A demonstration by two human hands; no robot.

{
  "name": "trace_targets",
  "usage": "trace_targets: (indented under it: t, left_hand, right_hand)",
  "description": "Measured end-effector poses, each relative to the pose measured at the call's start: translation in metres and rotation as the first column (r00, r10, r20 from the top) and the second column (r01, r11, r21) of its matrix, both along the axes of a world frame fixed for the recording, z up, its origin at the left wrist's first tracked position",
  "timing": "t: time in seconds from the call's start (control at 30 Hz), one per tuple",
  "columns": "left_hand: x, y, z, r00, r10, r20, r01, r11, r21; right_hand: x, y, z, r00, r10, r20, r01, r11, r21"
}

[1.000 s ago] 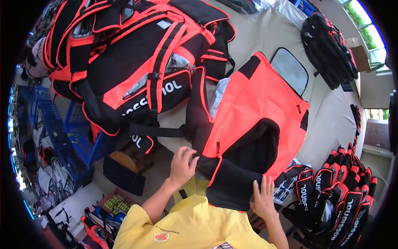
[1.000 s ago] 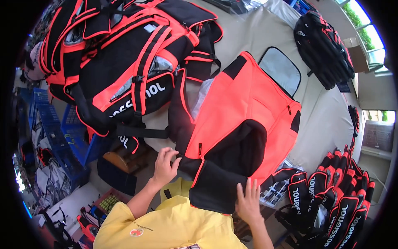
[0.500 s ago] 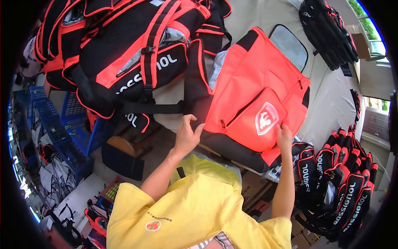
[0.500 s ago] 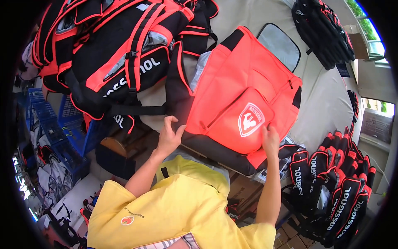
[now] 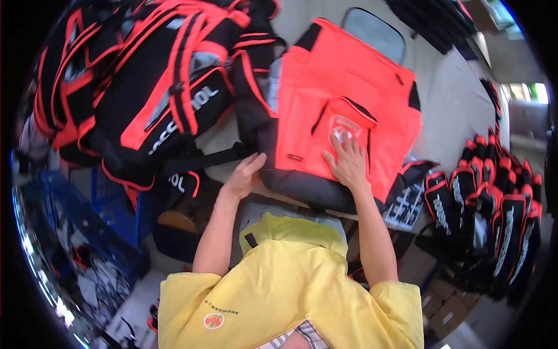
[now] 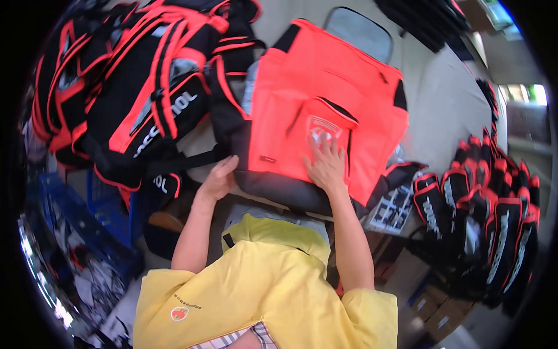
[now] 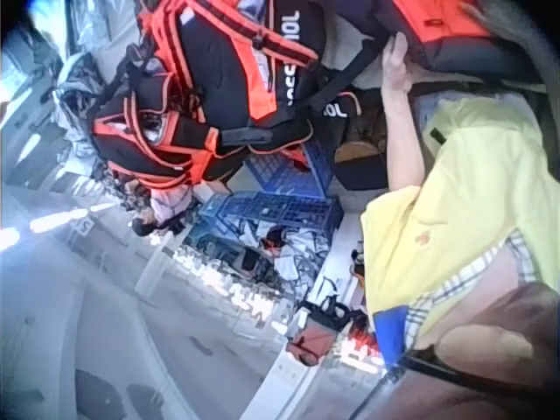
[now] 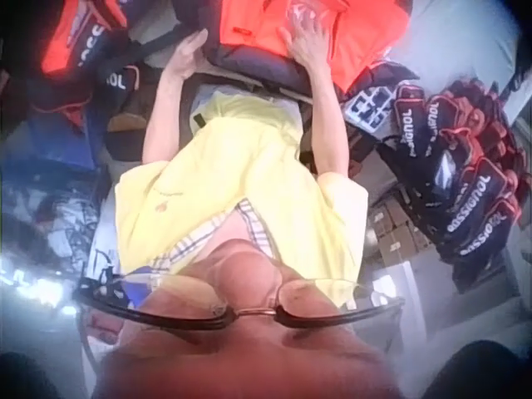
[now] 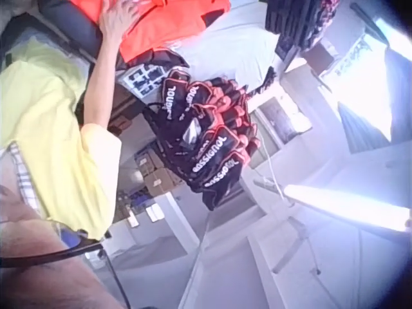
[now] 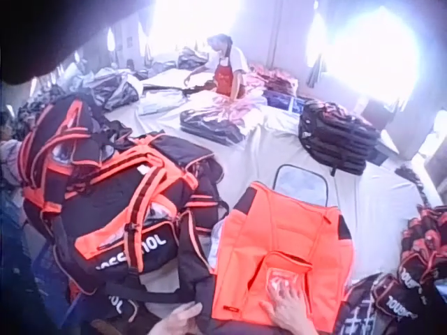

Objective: Inspecting and sorting red and black athletic backpacks in a warehouse setting.

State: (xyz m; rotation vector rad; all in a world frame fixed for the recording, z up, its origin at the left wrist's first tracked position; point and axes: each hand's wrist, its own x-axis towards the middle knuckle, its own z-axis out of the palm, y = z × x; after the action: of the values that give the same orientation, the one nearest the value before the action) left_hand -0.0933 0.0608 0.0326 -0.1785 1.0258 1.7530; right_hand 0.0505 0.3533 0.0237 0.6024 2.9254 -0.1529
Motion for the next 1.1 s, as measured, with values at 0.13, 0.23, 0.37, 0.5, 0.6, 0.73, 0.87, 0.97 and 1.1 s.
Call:
trace_targets:
  t: [0.13,0.23,0.37,0.5,0.6,0.73,0.87,0.97,1.1]
  left_hand:
    - [-0.005,-0.016,-0.01,1.0,-0.028,-0.013,0.028,0.999,-0.018]
    - [0.007,-0.021,-0.001,0.997,0.049,0.054,-0.047,0.998,-0.037]
    - [-0.005,-0.014,0.015,0.989,-0.114,-0.094,0.069,0.919,-0.389]
    - [-0.018,0.001,0.017,0.394,-0.672,-0.626,-0.433,0.465,-0.772]
    - [0.016,0.059,0.06,0.165,-0.606,-0.778,-0.487,0.636,-0.598]
    - [0.08,0.139,0.091,-0.364,-0.593,-0.719,-0.388,0.798,-0.461]
    - [0.141,0.217,0.098,-0.362,-0.482,-0.798,-0.09,0.87,-0.485]
    - [0.183,0.283,0.095,-0.341,-0.451,-0.825,0.18,0.83,-0.528]
    - [0.232,0.389,0.077,-0.388,-0.315,-0.866,0.203,0.887,-0.414]
  right_hand:
    - [0.039,-0.007,0.045,0.981,-0.105,-0.163,0.056,0.958,-0.28]
    - [0.099,-0.05,0.082,0.836,-0.203,-0.51,0.01,0.935,-0.355]
    - [0.187,-0.082,0.088,0.646,-0.522,-0.556,0.339,0.85,-0.404]
    - [0.236,-0.065,0.077,0.189,-0.932,-0.309,0.562,0.361,-0.744]
    - [0.243,-0.038,0.077,0.108,-0.965,-0.238,0.562,0.257,-0.787]
    - [0.237,-0.007,0.063,0.301,-0.787,-0.538,0.521,0.608,-0.599]
    - [0.246,0.001,0.057,0.588,-0.634,-0.502,0.349,0.759,-0.55]
    - [0.262,0.018,0.052,0.657,-0.606,-0.449,0.238,0.732,-0.639]
    - [0.282,0.026,0.048,0.791,-0.459,-0.405,0.083,0.735,-0.672]
